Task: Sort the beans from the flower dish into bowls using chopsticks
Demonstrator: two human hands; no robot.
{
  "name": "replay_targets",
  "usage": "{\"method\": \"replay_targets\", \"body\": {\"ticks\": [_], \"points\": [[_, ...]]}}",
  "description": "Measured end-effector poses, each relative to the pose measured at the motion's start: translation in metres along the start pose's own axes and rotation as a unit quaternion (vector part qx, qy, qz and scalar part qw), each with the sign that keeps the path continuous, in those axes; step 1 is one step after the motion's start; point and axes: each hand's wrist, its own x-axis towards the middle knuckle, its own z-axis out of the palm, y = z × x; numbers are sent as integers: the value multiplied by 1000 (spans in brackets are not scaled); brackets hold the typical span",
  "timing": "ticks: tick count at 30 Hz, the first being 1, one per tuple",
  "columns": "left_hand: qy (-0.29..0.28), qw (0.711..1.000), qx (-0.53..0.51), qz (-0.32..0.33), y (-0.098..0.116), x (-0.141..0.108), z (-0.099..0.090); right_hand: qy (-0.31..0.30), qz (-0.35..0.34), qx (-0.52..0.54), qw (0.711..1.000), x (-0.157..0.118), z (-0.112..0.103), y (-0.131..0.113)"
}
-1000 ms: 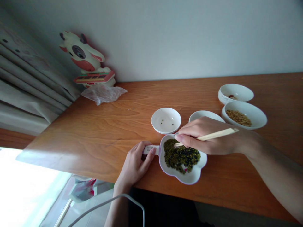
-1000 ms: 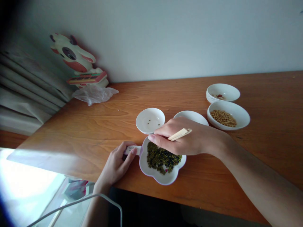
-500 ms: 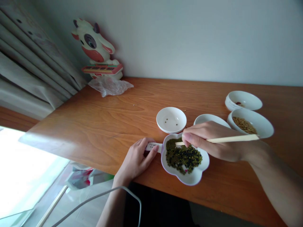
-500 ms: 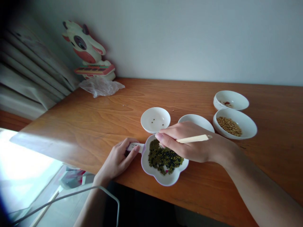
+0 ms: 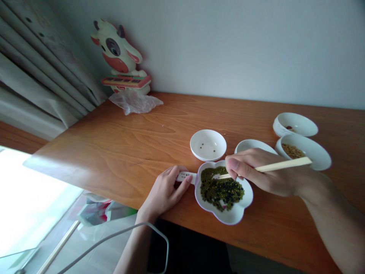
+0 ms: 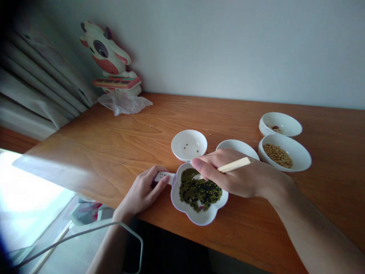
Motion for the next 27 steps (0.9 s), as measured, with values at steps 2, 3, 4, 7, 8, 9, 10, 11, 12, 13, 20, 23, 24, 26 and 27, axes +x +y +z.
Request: {"method": "replay_targets", "body": {"ticks": [2,3,4,7,8,9,10,11,12,13,20,23,24,26,27], "points": [[-4,1000,-1,-2,0,0,0,1,-3,6,1000,1,1,1],[-5,1000,-1,-3,0,0,0,1,-5,8,1000,1,1,2],[-6,1000,-1,-4,0,0,0,0,-8,10,1000,2,1,2],[-6,1000,-1,-4,0,-1,0,-3,-18,12,1000,3,1,4],[-5,1000,-1,-4,-1,-1,0,-3,-20,12,1000,3,1,5],[-5,1000,-1,-3,-1,-1,0,-3,-21,13,1000,3,1,5],[-5,1000,-1,-2,-1,0,0,-4,-21,14,1000,3,1,6],[-4,1000,-1,-1,-1,0,0,-5,-21,15,1000,3,1,6],[-4,1000,-1,-2,-1,0,-1,-6,-21,15,1000,3,1,6],[-5,1000,-1,-2,-1,0,-1,-6,-20,15,1000,4,1,5],[-2,1000,-1,1,-2,-1,0,3,5,34,999,5,3,3],[-3,1000,0,1,-3,0,1,12,12,42,999,5,4,3],[-4,1000,0,2,-3,0,1,16,10,43,999,6,4,3],[-4,1000,0,1,-3,0,1,22,1,45,999,6,3,2],[-3,1000,0,1,-3,0,1,24,-3,46,999,7,3,2]]}}
